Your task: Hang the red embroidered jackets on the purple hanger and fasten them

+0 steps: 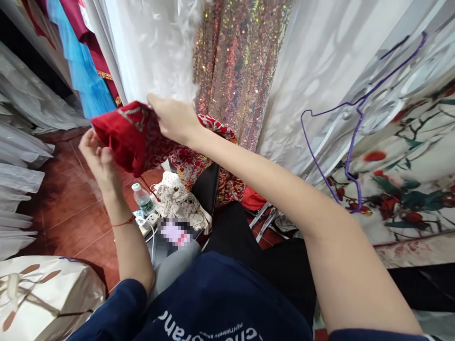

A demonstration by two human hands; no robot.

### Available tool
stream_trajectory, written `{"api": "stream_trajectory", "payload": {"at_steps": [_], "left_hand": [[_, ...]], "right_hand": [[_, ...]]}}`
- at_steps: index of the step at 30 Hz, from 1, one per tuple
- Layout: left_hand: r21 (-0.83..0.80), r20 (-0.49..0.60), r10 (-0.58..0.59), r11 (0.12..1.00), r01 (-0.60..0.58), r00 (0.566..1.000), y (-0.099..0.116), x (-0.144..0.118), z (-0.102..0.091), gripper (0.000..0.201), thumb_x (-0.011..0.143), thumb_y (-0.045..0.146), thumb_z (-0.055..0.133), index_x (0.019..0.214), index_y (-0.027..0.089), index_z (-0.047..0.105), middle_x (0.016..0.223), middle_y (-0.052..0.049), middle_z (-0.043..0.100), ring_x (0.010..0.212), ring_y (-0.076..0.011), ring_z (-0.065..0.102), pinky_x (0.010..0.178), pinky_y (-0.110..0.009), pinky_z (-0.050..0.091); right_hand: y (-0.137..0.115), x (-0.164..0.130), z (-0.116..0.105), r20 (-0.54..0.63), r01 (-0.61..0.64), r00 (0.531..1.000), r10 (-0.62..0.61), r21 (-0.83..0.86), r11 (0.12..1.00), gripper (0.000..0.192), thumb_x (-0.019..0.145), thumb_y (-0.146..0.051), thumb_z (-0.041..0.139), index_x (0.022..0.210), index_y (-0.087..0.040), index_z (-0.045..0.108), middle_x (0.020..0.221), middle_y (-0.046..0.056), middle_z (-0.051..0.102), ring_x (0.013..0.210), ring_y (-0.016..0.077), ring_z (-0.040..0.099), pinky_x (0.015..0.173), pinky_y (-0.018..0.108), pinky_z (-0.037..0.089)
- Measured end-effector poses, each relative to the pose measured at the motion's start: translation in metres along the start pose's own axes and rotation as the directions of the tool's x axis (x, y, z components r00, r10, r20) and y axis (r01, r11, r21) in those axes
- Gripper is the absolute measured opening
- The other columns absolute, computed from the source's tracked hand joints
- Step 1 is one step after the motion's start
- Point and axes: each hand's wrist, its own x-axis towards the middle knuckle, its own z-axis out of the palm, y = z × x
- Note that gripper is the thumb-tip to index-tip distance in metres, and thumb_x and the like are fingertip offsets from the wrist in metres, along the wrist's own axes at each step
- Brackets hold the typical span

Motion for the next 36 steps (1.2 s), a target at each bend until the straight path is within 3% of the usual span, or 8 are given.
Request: {"api": "stream_trajectory", "payload": {"at_steps": [7, 14, 22, 27, 28, 32, 34, 36], "left_hand": [[-0.098, 0.115, -0.187, 0.975, 0.199, 0.976, 0.016, -0.019, 0.069, 0.039, 0.094, 0.051, 0.048, 0.117, 0.02, 0.058, 0.114, -0.008, 0.07, 0.11, -0.0212, 0.067, 0.098, -0.034, 0.054], [-0.131, 0.296, 0.067, 0.991, -0.029, 0.953, 0.096, 0.008, 0.148, 0.022, 0.098, 0.026, 0.044, 0.112, 0.022, 0.061, 0.108, -0.004, 0.07, 0.105, -0.0203, 0.068, 0.097, -0.037, 0.053], [-0.102, 0.541, -0.007, 0.992, 0.074, 0.841, 0.156, -0.06, 0.219, 0.015, 0.096, 0.025, 0.045, 0.095, 0.02, 0.059, 0.08, -0.003, 0.067, 0.073, -0.0183, 0.063, 0.077, -0.034, 0.05], [-0.283, 0.857, 0.151, 0.937, 0.205, 0.493, 0.168, -0.101, 0.229, 0.038, 0.089, 0.049, 0.061, 0.066, 0.02, 0.051, 0.062, 0.002, 0.055, 0.058, -0.0124, 0.051, 0.058, -0.027, 0.042], [-0.296, 0.85, 0.154, 0.931, 0.215, 0.504, 0.169, -0.1, 0.231, 0.042, 0.088, 0.055, 0.061, 0.066, 0.02, 0.052, 0.061, 0.002, 0.055, 0.058, -0.0122, 0.051, 0.057, -0.027, 0.042], [-0.209, 0.552, 0.038, 0.973, 0.094, 0.833, 0.161, -0.083, 0.257, 0.044, 0.085, 0.061, 0.065, 0.102, 0.02, 0.06, 0.097, -0.007, 0.067, 0.092, -0.0214, 0.064, 0.079, -0.033, 0.051], [-0.079, 0.544, 0.029, 0.997, 0.016, 0.839, 0.151, -0.076, 0.281, 0.056, 0.082, 0.063, 0.067, 0.114, 0.018, 0.057, 0.112, -0.013, 0.064, 0.114, -0.0308, 0.059, 0.094, -0.041, 0.049], [0.083, 0.681, -0.044, 0.996, -0.018, 0.731, 0.142, -0.074, 0.304, 0.044, 0.088, 0.059, 0.06, 0.102, 0.017, 0.062, 0.102, -0.015, 0.067, 0.111, -0.035, 0.062, 0.093, -0.045, 0.049]], "right_hand": [[0.096, -0.036, 0.002, -0.366, -0.212, 0.888, 0.278, 0.21, 0.954, 0.046, 0.101, -0.035, 0.025, 0.141, -0.018, 0.039, 0.116, 0.014, 0.064, 0.114, 0.032, 0.063, 0.097, 0.049, 0.05], [0.174, -0.109, 0.006, -0.672, -0.376, 0.53, 0.517, 0.361, 0.854, 0.072, 0.092, -0.05, 0.033, 0.15, -0.008, 0.027, 0.136, 0.024, 0.056, 0.126, 0.0386, 0.057, 0.106, 0.056, 0.045], [0.2, -0.21, 0.002, -0.437, -0.49, 0.713, 0.549, 0.249, 0.835, 0.058, 0.092, -0.041, 0.039, 0.144, -0.015, 0.041, 0.122, 0.017, 0.065, 0.11, 0.0323, 0.063, 0.098, 0.052, 0.049], [0.22, -0.239, 0.021, -0.325, -0.556, 0.726, 0.606, 0.243, 0.795, 0.041, 0.096, -0.037, 0.026, 0.109, -0.023, 0.063, 0.1, 0.009, 0.067, 0.096, 0.0253, 0.062, 0.092, 0.043, 0.051], [0.225, -0.241, 0.022, -0.332, -0.574, 0.706, 0.625, 0.248, 0.78, 0.04, 0.096, -0.037, 0.026, 0.105, -0.023, 0.063, 0.098, 0.008, 0.066, 0.094, 0.0247, 0.061, 0.09, 0.043, 0.051], [0.235, -0.242, 0.015, -0.316, -0.583, 0.684, 0.658, 0.305, 0.753, 0.037, 0.096, -0.036, 0.028, 0.093, -0.023, 0.062, 0.101, 0.01, 0.064, 0.099, 0.0239, 0.061, 0.093, 0.041, 0.05], [0.234, -0.241, 0.011, -0.287, -0.597, 0.668, 0.687, 0.346, 0.724, 0.035, 0.096, -0.036, 0.029, 0.092, -0.023, 0.061, 0.103, 0.009, 0.064, 0.101, 0.0225, 0.062, 0.094, 0.038, 0.05], [0.229, -0.243, 0.01, -0.258, -0.609, 0.671, 0.695, 0.345, 0.715, 0.032, 0.095, -0.035, 0.031, 0.098, -0.024, 0.061, 0.108, 0.008, 0.064, 0.103, 0.0214, 0.063, 0.094, 0.036, 0.05]]}}
